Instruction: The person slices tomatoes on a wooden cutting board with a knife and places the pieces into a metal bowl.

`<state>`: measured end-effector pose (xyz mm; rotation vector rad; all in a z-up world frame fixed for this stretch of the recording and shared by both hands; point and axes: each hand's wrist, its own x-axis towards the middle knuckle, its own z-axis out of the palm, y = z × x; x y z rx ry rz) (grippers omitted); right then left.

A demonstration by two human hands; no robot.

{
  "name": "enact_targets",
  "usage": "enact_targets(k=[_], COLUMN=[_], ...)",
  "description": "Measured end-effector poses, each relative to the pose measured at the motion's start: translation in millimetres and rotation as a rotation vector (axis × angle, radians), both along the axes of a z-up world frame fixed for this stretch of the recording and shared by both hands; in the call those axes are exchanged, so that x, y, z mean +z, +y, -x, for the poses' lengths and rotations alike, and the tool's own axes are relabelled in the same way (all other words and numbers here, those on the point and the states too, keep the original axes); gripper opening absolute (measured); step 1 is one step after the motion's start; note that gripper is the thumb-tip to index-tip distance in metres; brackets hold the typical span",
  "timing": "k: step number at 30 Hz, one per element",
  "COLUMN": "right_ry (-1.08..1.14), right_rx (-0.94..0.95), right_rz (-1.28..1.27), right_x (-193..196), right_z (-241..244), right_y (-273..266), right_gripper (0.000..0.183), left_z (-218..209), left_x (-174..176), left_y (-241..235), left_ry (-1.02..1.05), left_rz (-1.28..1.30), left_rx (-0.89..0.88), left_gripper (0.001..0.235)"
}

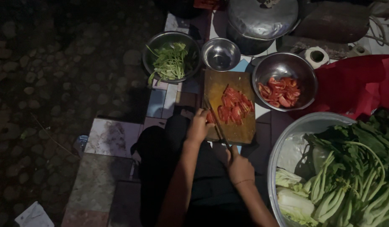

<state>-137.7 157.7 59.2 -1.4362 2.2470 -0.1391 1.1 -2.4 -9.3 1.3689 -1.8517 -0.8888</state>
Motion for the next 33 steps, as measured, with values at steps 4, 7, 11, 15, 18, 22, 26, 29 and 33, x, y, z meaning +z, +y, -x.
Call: enact_targets(k=[4, 7, 11, 15, 18, 22, 26, 29, 33], right_ry=[-0.036, -0.020, -0.046, -0.115, -0.198, -0.166, -0.103, -0.060, -0.062], right_rx=[-0.005, 0.003, -0.004, -0.013, -0.035, 0.013, 0.031, 0.049, 0.027], right_rz=[0.010, -0.022, -0.016, 0.031, 0.022, 0.067, 0.116, 0.121, 0.117], right_x=[2, 1, -1, -6, -18, -46, -62, -58, -42], right_z=[-2, -3, -4, -5, -2, -2, -7, -9, -6], right_y=[5, 9, 12, 4, -13, -43, -76, -78, -42], right_gripper=[0.028, 0.028, 0.028, 0.030, 0.037, 0.042, 0.042, 0.043, 0.041], left_z=[0, 1, -2, -3, -3, -2, -2, -3, -4], left_x=[6, 7, 4, -1, -5, -3, 2, 9, 19], left_y=[2, 1, 2, -1, -4, -2, 0, 3, 4], left_ry=[-0.036, -0.065, -0.012, 0.034, 0.044, 0.038, 0.055, 0.008, -0.082], left_rz=[-0.069, -0.070, 0.003, 0.054, 0.104, 0.040, 0.050, 0.004, 0.021], left_rx=[0.008, 0.012, -0.015, -0.037, -0.049, -0.046, -0.023, 0.007, 0.044], left_gripper=[0.065, 0.066, 0.060, 0.058, 0.060, 0.060, 0.063, 0.073, 0.058])
